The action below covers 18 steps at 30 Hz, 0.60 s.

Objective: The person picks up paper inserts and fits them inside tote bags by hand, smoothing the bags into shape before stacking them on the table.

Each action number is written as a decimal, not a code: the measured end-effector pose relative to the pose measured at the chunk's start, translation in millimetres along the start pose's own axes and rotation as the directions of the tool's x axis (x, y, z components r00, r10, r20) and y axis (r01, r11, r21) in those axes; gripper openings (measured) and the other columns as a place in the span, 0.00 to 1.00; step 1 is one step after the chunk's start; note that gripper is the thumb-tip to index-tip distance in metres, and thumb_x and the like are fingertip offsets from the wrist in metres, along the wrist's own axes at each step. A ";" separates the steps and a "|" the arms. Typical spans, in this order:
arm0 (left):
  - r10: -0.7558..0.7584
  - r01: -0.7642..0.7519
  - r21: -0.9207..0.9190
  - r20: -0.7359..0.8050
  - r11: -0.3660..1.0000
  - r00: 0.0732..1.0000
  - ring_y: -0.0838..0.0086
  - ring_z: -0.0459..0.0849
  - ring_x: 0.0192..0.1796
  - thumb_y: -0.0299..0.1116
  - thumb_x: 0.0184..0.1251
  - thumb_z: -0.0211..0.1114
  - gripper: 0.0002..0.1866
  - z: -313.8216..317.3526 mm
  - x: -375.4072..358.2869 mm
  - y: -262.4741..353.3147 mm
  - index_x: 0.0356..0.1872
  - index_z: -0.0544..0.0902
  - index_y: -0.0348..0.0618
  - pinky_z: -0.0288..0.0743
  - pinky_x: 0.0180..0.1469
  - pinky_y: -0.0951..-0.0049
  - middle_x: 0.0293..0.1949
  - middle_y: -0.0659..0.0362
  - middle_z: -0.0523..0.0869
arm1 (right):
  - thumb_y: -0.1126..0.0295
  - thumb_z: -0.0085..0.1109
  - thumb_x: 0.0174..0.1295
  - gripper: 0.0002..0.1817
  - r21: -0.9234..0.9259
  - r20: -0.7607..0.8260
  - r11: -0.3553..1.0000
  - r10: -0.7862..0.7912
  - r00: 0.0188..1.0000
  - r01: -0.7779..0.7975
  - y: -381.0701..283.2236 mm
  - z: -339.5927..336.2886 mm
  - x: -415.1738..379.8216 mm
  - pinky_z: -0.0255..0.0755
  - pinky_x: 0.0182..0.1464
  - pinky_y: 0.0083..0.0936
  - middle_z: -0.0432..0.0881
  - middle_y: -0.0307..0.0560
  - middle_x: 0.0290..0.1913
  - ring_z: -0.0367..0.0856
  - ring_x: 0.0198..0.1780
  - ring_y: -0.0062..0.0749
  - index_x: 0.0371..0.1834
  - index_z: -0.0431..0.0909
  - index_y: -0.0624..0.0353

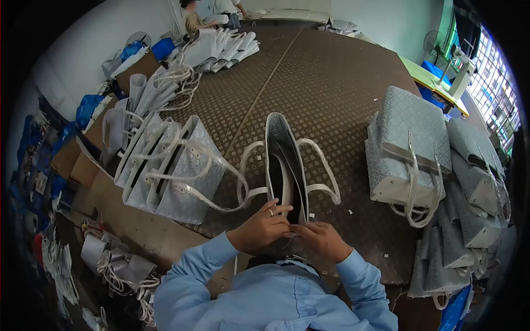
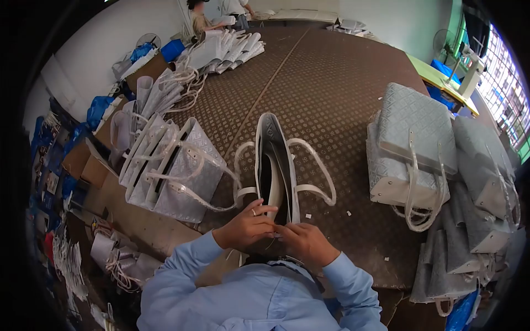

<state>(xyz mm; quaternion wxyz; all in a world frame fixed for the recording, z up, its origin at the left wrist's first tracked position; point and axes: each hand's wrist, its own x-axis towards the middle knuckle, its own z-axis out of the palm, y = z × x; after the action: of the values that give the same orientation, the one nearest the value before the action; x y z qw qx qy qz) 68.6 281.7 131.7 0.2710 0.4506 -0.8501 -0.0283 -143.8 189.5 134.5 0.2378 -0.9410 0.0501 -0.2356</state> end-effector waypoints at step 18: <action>-0.611 0.504 -0.363 -0.598 0.784 0.519 0.55 0.79 0.54 0.45 0.65 0.62 0.22 28.7 67.8 -155.4 0.49 0.79 0.34 0.72 0.56 0.61 0.50 0.49 0.82 | 0.70 0.70 0.44 0.12 -0.066 -0.223 0.860 0.482 0.847 -0.506 -60.8 -31.6 -85.4 0.74 0.37 0.34 0.80 0.44 0.35 0.77 0.34 0.42 0.33 0.82 0.58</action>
<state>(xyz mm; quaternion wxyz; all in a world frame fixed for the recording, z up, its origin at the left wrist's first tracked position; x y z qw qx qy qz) 141.0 131.1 91.4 0.5739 0.6552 -0.4913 -0.0056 -235.2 247.3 151.8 0.2261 -0.8807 0.3286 -0.2557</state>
